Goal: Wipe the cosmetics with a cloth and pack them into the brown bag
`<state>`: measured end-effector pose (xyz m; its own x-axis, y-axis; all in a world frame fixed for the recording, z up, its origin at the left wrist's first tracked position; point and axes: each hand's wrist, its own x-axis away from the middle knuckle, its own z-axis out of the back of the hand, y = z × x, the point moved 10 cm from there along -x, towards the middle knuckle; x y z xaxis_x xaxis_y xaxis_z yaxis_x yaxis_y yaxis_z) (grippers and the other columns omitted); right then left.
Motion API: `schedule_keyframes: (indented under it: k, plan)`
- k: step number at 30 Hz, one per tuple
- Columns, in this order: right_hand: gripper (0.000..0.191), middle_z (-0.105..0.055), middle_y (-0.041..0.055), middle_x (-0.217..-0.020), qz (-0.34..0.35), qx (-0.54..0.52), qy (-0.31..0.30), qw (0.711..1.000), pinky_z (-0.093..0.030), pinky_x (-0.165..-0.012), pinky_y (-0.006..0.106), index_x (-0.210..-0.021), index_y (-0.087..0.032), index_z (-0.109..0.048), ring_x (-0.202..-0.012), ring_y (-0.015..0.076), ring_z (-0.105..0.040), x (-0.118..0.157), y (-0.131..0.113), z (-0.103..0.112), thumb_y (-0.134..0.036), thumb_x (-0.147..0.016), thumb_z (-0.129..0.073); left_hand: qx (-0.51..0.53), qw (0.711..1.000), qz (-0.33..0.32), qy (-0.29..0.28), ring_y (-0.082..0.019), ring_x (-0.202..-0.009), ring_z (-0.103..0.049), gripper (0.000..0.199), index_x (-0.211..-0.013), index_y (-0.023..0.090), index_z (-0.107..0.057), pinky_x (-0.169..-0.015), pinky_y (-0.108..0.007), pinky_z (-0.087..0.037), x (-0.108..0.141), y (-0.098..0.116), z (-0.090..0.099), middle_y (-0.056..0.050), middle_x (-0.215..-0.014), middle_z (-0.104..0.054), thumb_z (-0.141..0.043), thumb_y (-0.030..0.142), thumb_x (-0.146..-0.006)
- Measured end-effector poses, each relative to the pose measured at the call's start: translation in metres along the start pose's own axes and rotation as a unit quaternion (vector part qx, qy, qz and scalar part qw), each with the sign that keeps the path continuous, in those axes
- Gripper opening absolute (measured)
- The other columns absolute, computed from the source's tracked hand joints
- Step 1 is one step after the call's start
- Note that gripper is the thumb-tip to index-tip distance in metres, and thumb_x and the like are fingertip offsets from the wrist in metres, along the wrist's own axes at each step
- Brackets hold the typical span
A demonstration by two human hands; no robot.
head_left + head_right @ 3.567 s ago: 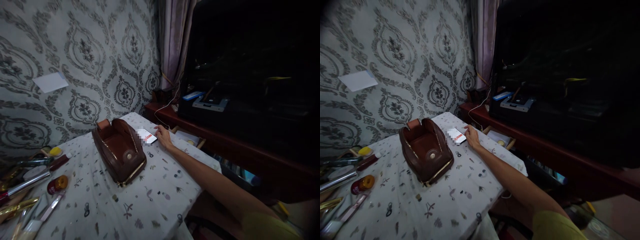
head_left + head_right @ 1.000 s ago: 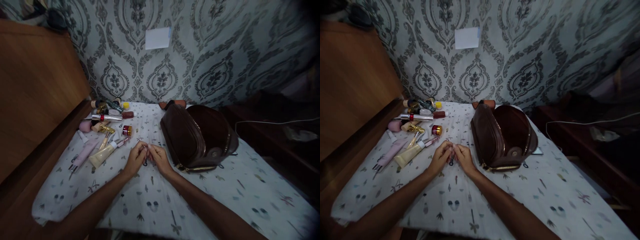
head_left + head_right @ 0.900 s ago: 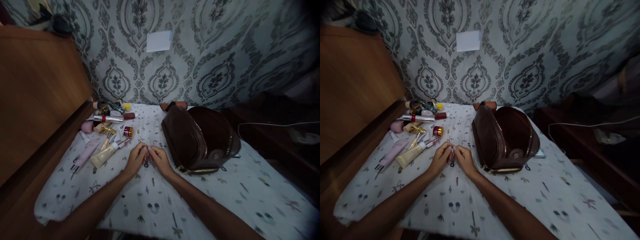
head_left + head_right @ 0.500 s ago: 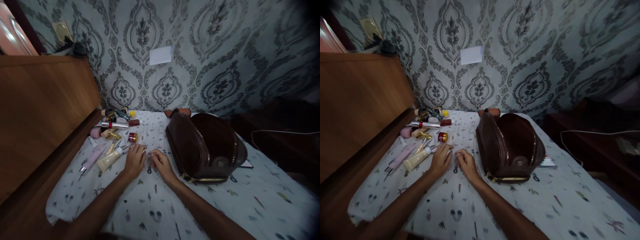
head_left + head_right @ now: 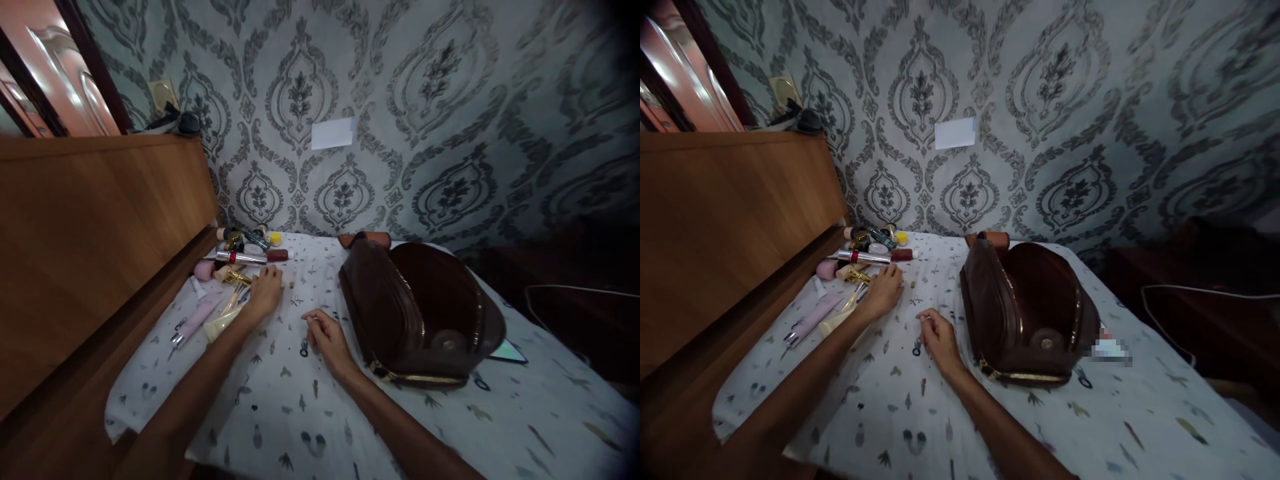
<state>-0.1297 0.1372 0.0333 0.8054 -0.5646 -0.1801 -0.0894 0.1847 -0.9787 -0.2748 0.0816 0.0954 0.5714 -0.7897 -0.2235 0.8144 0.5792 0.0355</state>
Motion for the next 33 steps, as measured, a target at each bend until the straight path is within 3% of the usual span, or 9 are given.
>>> schedule_keyframes:
  k: [5,10,15,20,25,33]
  plan:
    - [0.037,-0.048,-0.0052,-0.048,-0.009,-0.003,-0.003,1.0,-0.032,-0.044,0.023,-0.088,-0.017,-0.064,-0.043,0.0124,-0.043,0.0,0.003,-0.001,-0.052,-0.085,-0.052,0.004,0.998,0.066,0.015,-0.032,-0.108,-0.06,0.032,-0.123,0.015,-0.053,-0.086,-0.043,-0.048,-0.012,-0.029,0.003,-0.018,-0.124,-0.055,-0.052,0.018,-0.091]
    - [0.037,-0.047,-0.0049,-0.048,-0.02,-0.01,-0.006,1.0,-0.031,-0.044,0.023,-0.086,-0.017,-0.064,-0.045,0.0128,-0.043,0.0,0.004,-0.002,-0.053,-0.084,-0.054,0.019,0.997,0.069,0.032,-0.026,-0.105,-0.06,0.026,-0.118,0.018,-0.055,-0.086,-0.037,-0.047,-0.008,-0.044,0.003,-0.013,-0.12,-0.057,-0.052,0.026,-0.093]
    - [0.037,-0.046,-0.0052,-0.047,-0.013,-0.001,0.001,1.0,-0.031,-0.045,0.023,-0.085,-0.017,-0.064,-0.044,0.0124,-0.042,0.0,0.002,-0.001,-0.053,-0.084,-0.054,-0.012,0.998,0.046,0.051,-0.03,-0.118,-0.051,0.025,-0.114,0.019,-0.06,-0.098,-0.042,-0.04,-0.013,-0.056,0.016,-0.014,-0.122,-0.059,-0.046,0.03,-0.097]
    - [0.037,-0.047,-0.0052,-0.049,-0.019,-0.006,-0.006,1.0,-0.031,-0.046,0.023,-0.086,-0.017,-0.063,-0.045,0.0121,-0.042,0.001,0.003,-0.002,-0.053,-0.083,-0.053,-0.052,0.994,0.077,0.056,-0.035,-0.129,-0.043,0.031,-0.122,0.015,-0.057,-0.107,-0.054,-0.031,-0.026,-0.1,0.035,-0.02,-0.13,-0.055,-0.045,0.021,-0.094]
    - [0.037,-0.045,-0.0059,-0.048,-0.033,-0.013,-0.004,0.999,-0.031,-0.044,0.023,-0.086,-0.017,-0.063,-0.044,0.0115,-0.041,0.0,0.004,-0.002,-0.053,-0.082,-0.054,-0.048,0.992,0.114,0.017,-0.039,-0.122,-0.05,0.031,-0.119,0.016,-0.057,-0.101,-0.065,-0.035,-0.03,-0.142,0.033,-0.02,-0.131,-0.057,-0.049,0.032,-0.094]
    - [0.036,-0.046,-0.0053,-0.049,-0.024,0.005,-0.011,1.0,-0.03,-0.045,0.023,-0.087,-0.017,-0.063,-0.045,0.0113,-0.041,-0.001,0.006,-0.003,-0.051,-0.083,-0.052,0.053,0.988,0.139,0.03,-0.035,-0.115,-0.056,0.036,-0.117,0.018,-0.061,-0.091,-0.044,-0.047,-0.022,-0.178,0.046,-0.017,-0.123,-0.059,-0.058,0.035,-0.085]
